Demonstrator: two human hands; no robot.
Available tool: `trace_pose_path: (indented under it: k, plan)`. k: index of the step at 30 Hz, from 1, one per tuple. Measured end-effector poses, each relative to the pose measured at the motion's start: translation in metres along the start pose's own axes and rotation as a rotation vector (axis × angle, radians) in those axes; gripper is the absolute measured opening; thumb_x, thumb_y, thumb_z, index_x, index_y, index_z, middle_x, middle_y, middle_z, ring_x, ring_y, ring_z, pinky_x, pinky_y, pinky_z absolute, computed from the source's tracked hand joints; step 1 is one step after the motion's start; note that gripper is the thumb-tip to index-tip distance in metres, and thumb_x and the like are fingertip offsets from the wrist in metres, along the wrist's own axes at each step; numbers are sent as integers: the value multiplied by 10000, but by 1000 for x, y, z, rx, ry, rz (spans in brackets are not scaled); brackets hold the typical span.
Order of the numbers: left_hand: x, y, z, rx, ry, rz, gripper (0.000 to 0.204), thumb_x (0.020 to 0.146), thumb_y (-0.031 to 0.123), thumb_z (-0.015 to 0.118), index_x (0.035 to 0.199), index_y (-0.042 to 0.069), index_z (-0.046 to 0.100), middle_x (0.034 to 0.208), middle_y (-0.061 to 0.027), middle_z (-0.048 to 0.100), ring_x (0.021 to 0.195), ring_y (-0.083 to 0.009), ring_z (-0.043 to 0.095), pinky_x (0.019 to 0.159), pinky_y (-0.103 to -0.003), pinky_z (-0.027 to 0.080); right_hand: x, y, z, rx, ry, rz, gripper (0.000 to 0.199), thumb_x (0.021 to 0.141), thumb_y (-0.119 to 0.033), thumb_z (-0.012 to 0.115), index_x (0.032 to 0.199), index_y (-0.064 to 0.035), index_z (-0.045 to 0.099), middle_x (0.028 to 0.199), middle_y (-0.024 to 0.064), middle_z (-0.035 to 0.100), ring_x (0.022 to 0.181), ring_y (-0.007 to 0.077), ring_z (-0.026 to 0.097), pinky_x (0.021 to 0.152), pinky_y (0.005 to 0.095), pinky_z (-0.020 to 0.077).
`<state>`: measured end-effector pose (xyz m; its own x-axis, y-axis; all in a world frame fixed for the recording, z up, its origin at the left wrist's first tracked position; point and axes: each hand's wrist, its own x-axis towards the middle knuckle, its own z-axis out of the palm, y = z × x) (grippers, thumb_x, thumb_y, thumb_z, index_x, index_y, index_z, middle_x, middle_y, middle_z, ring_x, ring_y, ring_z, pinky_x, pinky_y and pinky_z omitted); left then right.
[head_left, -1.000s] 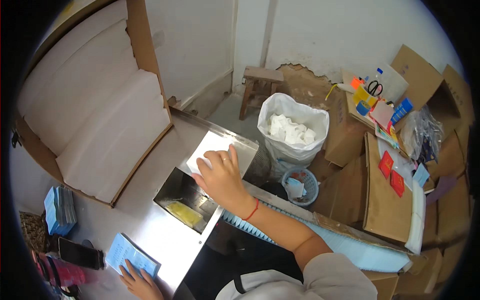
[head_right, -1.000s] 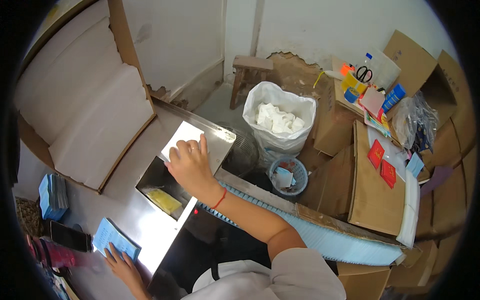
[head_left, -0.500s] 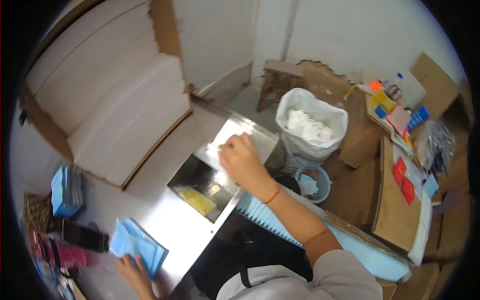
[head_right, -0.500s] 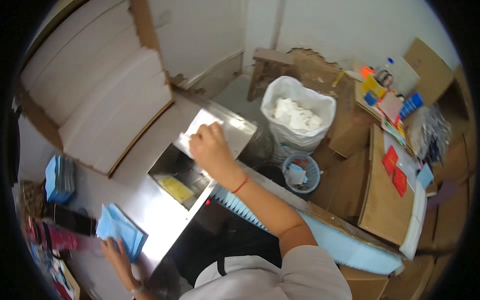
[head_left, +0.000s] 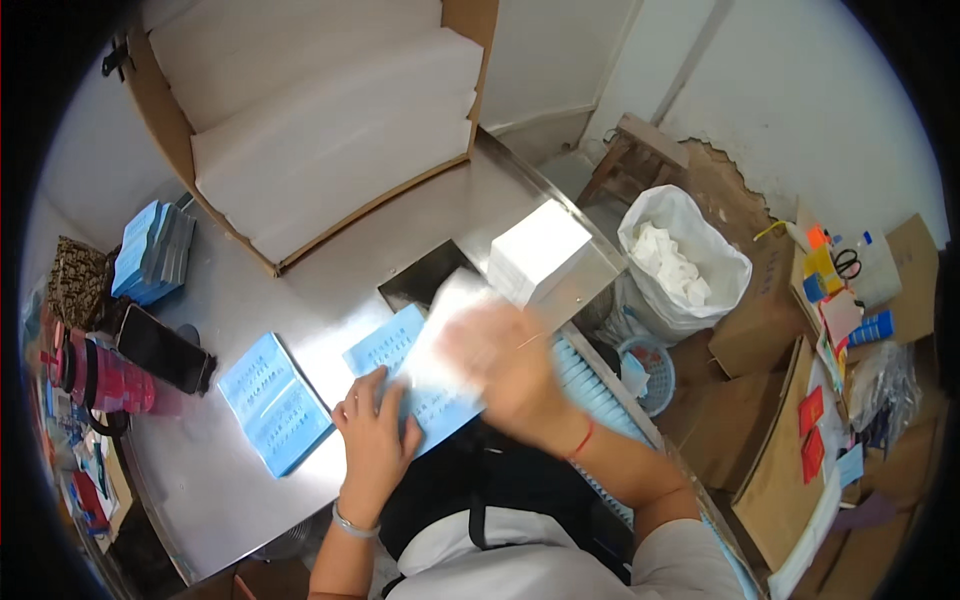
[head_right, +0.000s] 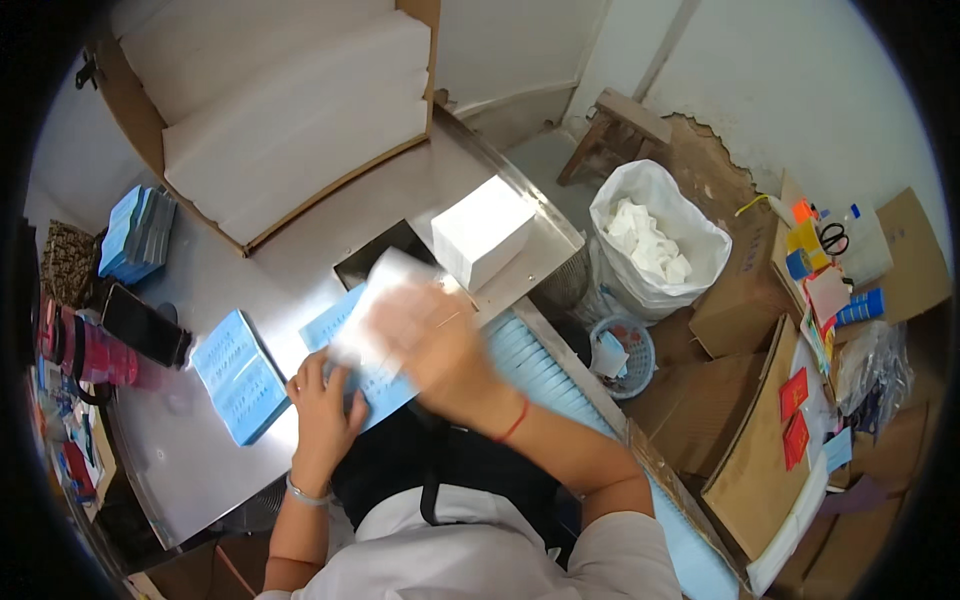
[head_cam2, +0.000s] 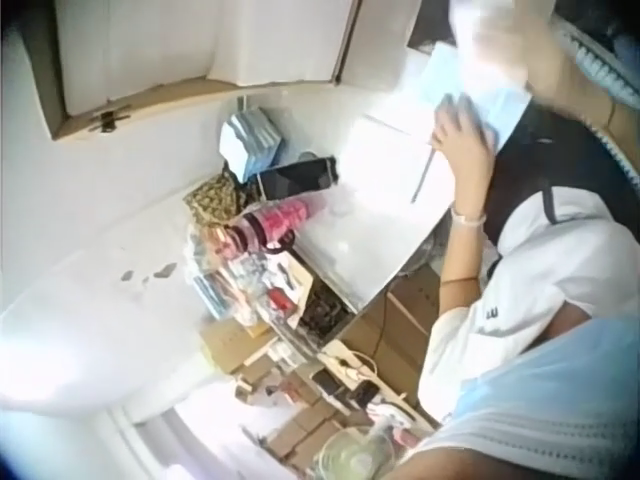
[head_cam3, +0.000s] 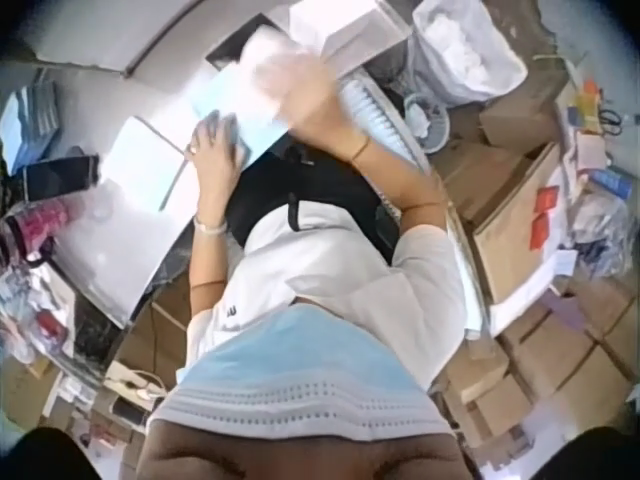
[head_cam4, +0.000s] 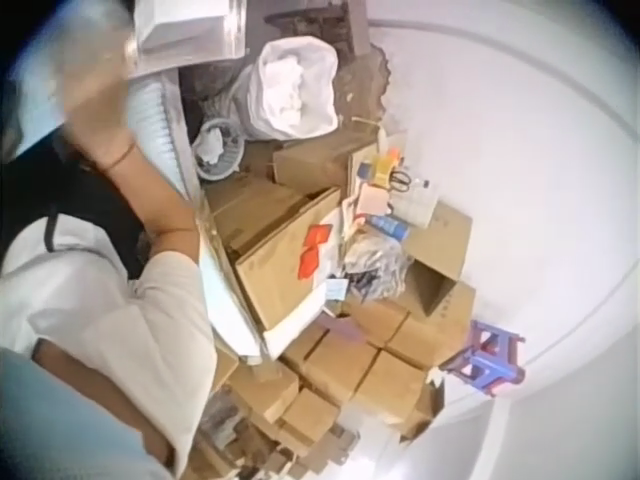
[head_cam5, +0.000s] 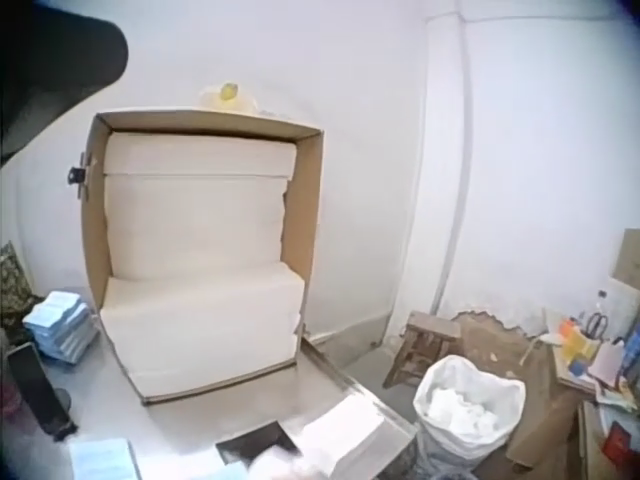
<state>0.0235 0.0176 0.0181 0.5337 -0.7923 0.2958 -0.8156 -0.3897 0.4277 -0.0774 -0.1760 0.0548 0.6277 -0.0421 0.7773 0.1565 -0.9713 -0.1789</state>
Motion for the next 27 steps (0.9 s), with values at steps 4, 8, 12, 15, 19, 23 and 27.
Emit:
trace_pose_path:
  k: [4,8,12,15,19,23,27]
  plan:
    - [-2,-10,-5,70,1,-35,459,693,136,781,1093,39,578,1322,-174,498,1126,-369,480,947,-474,372,-38,-41,39,182,-382,-78,249,842,-137,600,1072,-108,692,1161,99,626,1139,289,586,1030,572,408]
    - [-8,1,2,84,127,-72,426,691,108,795,1050,48,574,1350,-202,475,1235,-418,436,1009,-500,349,-17,-30,68,10,-466,60,280,832,-127,607,1098,-51,644,1212,145,580,1217,310,538,1080,664,278]
    - [-1,6,6,113,75,-24,447,715,77,784,1119,103,593,1443,-235,400,1338,-482,353,1057,-621,262,-17,17,47,277,-341,-38,239,805,-91,591,1006,15,666,1094,162,611,1119,330,550,1069,596,332]
    - [-4,2,0,170,119,-97,529,729,77,773,1227,141,605,1451,-215,396,1341,-474,352,1043,-647,256,23,36,-9,-89,30,258,225,821,-67,617,1022,16,677,1077,153,614,1051,332,551,1012,537,391]
    - [16,-3,-5,241,-96,-45,510,745,278,801,1186,107,608,1426,-215,410,1330,-472,352,993,-653,309,16,62,-7,-490,-91,316,210,841,-61,651,1032,22,676,961,131,582,929,331,534,955,497,427]
    - [53,1,8,255,-135,137,515,759,488,745,1032,77,598,1459,-239,423,1313,-443,403,977,-640,345,17,63,-4,-325,-69,359,229,825,-58,663,1041,15,682,943,118,556,893,316,526,863,455,442]
    - [27,1,-14,225,-172,-64,575,755,560,718,1047,76,613,1442,-220,457,1161,-376,527,876,-563,425,16,67,-17,-237,-159,328,251,778,-22,667,1027,3,691,976,107,570,881,311,529,843,435,440]
